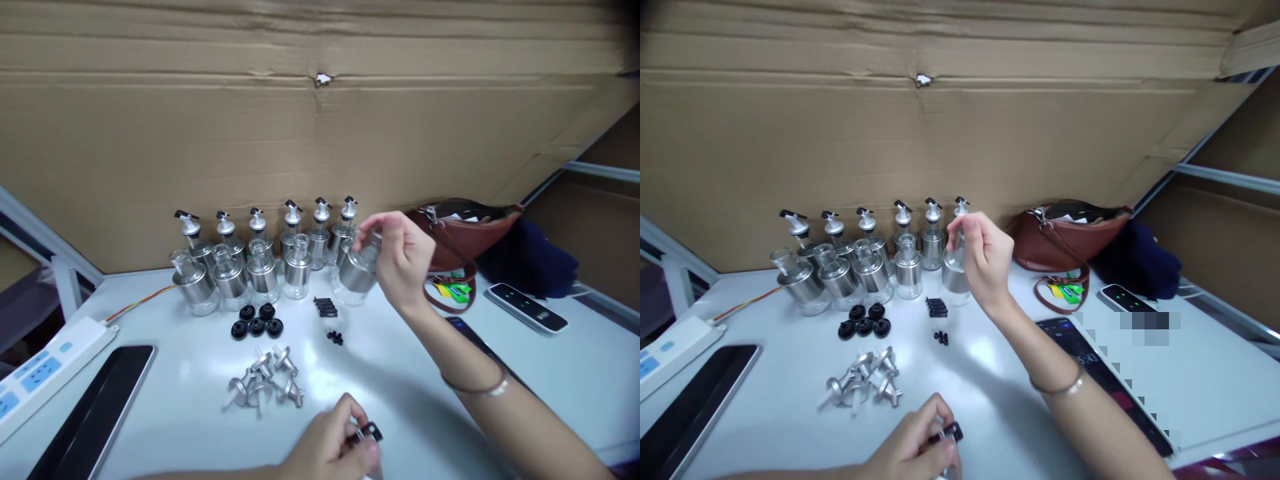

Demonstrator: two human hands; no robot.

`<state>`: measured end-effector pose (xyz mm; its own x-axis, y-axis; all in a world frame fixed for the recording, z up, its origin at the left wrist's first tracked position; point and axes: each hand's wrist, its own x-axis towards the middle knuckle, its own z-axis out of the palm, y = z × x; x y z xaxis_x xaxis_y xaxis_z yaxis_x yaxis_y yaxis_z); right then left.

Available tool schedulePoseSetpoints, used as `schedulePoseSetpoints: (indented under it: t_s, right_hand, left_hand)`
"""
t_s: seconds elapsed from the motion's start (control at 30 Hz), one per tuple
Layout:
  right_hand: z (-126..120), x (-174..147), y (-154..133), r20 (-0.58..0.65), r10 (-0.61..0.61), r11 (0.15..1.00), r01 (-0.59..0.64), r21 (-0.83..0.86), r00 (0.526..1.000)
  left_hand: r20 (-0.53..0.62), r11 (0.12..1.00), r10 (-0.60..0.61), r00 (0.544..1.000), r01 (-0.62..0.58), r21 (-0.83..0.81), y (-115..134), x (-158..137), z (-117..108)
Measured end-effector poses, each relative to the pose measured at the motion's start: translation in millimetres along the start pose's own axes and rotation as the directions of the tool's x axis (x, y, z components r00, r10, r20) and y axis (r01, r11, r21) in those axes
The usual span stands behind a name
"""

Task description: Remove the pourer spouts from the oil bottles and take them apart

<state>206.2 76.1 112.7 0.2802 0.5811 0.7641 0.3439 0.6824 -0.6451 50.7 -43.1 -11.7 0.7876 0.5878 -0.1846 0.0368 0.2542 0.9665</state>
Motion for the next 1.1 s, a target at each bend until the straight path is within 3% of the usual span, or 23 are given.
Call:
schedulePoseSetpoints:
  t_s: [0.2, 0.43, 0.63, 0.77, 0.9, 0.97, 1.1]
  right_hand:
    - [30, 7, 49, 0.031, 0.033, 0.999, -0.032, -0.024, 0.999]
    - [45, -1, 77, 0.06, 0.091, 0.995, -0.088, -0.046, 0.994]
    - [48, -5, 92, 0.067, 0.088, 0.995, -0.084, -0.06, 0.994]
    - [44, -2, 86, 0.106, -0.01, 0.994, 0.022, -0.103, 0.994]
    - [29, -8, 59, 0.118, -0.188, 0.968, 0.204, -0.144, 0.975]
    - [19, -18, 42, 0.271, -0.188, 0.971, 0.22, -0.09, 0.944]
    - [0, -50, 16, 0.549, -0.036, 0.993, 0.091, -0.074, 0.835]
  left_hand:
    - [0.097, 0.992, -0.069, 0.993, 0.078, -0.098, 7, -3, -5]
    - [0.003, 0.97, -0.192, 0.981, 0.191, -0.149, 18, -1, -1]
    - [-0.008, 0.972, -0.138, 0.99, 0.134, -0.194, 13, -2, -2]
    - [-0.07, 0.964, -0.138, 0.988, 0.118, -0.24, 20, -4, -3]
    - [-0.181, 0.96, -0.105, 0.978, 0.052, -0.274, 25, -3, -4]
    - [-0.213, 0.968, -0.07, 0.974, 0.014, -0.251, 23, -3, -5]
    - [-0.191, 0.97, -0.031, 0.981, -0.016, -0.242, 19, -6, -7]
